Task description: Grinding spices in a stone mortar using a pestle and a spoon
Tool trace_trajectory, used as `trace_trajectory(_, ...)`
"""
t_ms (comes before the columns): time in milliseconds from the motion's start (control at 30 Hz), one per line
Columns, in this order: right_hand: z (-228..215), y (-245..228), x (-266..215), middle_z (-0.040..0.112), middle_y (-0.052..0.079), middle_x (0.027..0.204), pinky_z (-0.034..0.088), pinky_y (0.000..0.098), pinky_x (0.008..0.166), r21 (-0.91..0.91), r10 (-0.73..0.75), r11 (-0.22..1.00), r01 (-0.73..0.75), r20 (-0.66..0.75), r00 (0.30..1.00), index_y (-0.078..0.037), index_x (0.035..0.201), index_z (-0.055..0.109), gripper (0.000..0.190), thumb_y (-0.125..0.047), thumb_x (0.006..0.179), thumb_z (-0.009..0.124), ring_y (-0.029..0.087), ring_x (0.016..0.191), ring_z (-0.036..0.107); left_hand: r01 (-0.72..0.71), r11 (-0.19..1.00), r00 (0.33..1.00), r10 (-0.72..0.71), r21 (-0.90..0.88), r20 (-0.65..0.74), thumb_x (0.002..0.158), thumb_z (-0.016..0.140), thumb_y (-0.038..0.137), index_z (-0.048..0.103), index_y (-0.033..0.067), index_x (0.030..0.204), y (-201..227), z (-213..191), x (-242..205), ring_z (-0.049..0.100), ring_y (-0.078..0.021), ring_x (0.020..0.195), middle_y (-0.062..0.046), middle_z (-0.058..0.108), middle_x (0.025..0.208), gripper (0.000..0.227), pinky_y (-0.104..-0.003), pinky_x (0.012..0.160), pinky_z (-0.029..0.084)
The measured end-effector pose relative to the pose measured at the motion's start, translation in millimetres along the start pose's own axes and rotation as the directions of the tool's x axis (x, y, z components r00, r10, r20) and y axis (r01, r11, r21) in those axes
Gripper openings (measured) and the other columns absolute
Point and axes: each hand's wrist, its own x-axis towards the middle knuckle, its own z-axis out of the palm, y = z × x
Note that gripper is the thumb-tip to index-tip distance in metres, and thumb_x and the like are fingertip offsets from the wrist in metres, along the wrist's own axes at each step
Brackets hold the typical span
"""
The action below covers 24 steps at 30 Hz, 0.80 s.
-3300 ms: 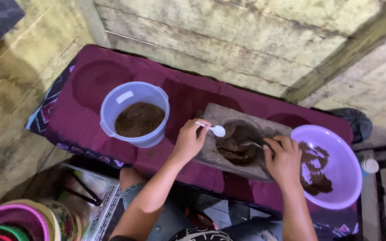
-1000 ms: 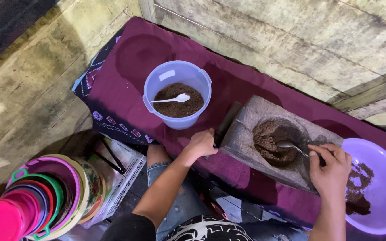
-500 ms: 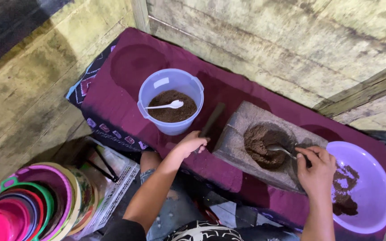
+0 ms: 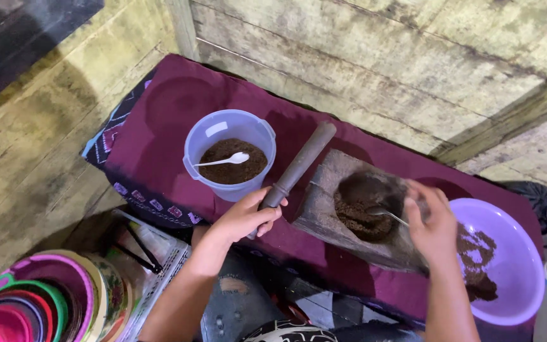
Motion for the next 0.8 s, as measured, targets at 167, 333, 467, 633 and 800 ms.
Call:
trace_trajectory(167,23.4,-27.1,37.7,0.072,0.018,0.104,0.055,0.0374,0.076,0.475,0.095,0.856,-0.201,0.238,0.967,-0.007,0.153,0.051,0.048,-0.011,0.106,0.044,0.025,0.087,0.071,-0.017,0.991,0.992,0.0,0.136,0.129,0.085,0.06,-0.002,0.06,-0.0039,0.1,28.9,16.2,2.8,0.05,-0.0128,0.036,-0.008,0.052,0.059,0.016,-0.026,0.033,0.038)
trace_trajectory(333,59.4,-11.7,46.7,0.07,0.02,0.094,0.051,0.0305,0.053,0.679,0.141,0.61,-0.408,0.413,0.9,0.002,0.154,0.04,0.059,-0.039,0.112,0.029,0.024,0.066,0.068,0.028,0.971,0.97,-0.085,0.239,0.228,0.084,0.062,0.001,0.062,-0.005,0.099,25.4,28.0,18.5,0.053,-0.0157,0.037,-0.011,0.055,0.059,0.017,-0.027,0.034,0.039)
trace_trajectory(467,75.0,15.0,38.4,0.059,0.01,0.074,0.038,0.027,0.045,0.814,0.345,0.225,-0.536,0.448,0.825,-0.003,0.122,0.058,0.038,-0.037,0.109,0.047,0.021,0.052,0.055,0.06,0.942,0.94,-0.164,0.329,0.298,0.084,0.062,0.001,0.063,-0.0072,0.101,23.6,36.3,30.7,0.054,-0.015,0.037,-0.012,0.058,0.059,0.019,-0.026,0.032,0.04)
trace_trajectory(633,54.8,18.6,23.9,0.047,0.008,0.056,0.032,0.0268,0.039,0.829,0.578,0.108,-0.549,0.397,0.713,-0.003,0.091,0.056,0.025,-0.024,0.104,0.063,0.021,0.041,0.046,0.136,0.944,0.904,-0.242,0.301,0.351,0.091,0.06,0.008,0.058,-0.0153,0.125,36.1,28.4,46.9,0.067,-0.0161,0.052,-0.026,0.07,0.09,0.041,-0.025,0.039,0.054)
trace_trajectory(800,27.1,7.4,12.1,0.053,0.009,0.07,0.033,0.0254,0.048,0.876,0.465,-0.104,-0.471,0.461,0.756,-0.007,0.096,0.058,0.034,-0.037,0.109,0.051,0.015,0.05,0.044,-0.075,0.959,0.966,0.138,-0.271,0.22,0.092,0.062,0.039,0.047,-0.0004,0.142,62.4,26.4,71.9,0.077,-0.0381,0.091,-0.037,0.062,0.133,0.065,-0.035,0.074,0.068)
